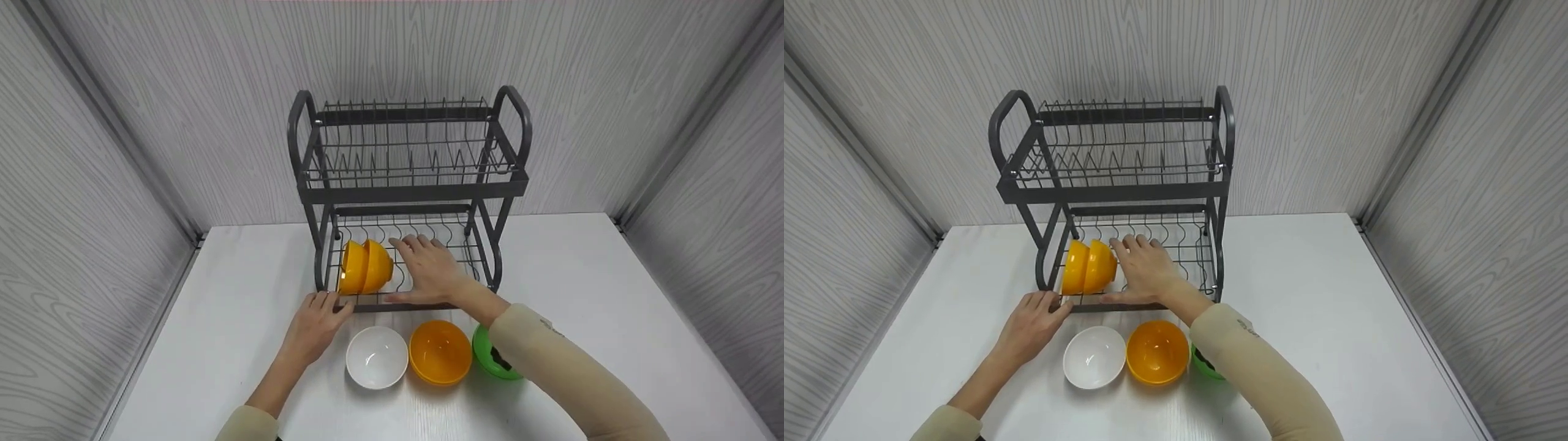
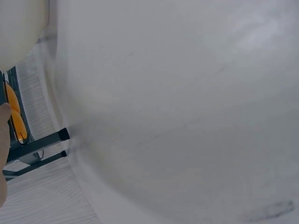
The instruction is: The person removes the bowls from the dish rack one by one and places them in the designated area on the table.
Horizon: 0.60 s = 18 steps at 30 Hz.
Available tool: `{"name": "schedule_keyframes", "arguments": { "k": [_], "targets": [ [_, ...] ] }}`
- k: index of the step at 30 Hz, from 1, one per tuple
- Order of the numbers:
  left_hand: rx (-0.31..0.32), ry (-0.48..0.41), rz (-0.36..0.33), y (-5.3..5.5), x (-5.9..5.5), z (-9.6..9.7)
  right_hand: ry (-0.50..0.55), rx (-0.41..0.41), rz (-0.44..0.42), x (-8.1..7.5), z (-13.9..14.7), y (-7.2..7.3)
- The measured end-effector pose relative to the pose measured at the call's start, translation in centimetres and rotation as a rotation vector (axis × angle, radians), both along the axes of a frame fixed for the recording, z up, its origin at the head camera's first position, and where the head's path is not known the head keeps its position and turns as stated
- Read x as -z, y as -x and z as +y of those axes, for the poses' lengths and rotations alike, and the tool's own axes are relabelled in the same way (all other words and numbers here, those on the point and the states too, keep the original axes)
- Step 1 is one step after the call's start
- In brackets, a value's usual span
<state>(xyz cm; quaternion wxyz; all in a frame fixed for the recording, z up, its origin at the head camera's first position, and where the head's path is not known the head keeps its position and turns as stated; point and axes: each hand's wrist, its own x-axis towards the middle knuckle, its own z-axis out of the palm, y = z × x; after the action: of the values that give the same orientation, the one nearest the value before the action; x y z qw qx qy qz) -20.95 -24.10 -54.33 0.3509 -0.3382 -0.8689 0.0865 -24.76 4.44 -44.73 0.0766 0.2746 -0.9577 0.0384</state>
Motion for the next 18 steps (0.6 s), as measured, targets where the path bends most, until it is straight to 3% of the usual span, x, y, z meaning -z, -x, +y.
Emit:
{"name": "schedule_keyframes", "arguments": {
  "k": [10, 18],
  "targets": [
    [-0.009, 0.016, 0.006, -0.1, 0.1, 0.0, -0.047, 0.028, -0.047, 0.0, -1.3, 0.9],
    [-0.004, 0.007, -0.001, -0.2, 0.1, 0.0, -0.008, 0.013, -0.042, 0.6, -2.4, 1.6]
  ]
}}
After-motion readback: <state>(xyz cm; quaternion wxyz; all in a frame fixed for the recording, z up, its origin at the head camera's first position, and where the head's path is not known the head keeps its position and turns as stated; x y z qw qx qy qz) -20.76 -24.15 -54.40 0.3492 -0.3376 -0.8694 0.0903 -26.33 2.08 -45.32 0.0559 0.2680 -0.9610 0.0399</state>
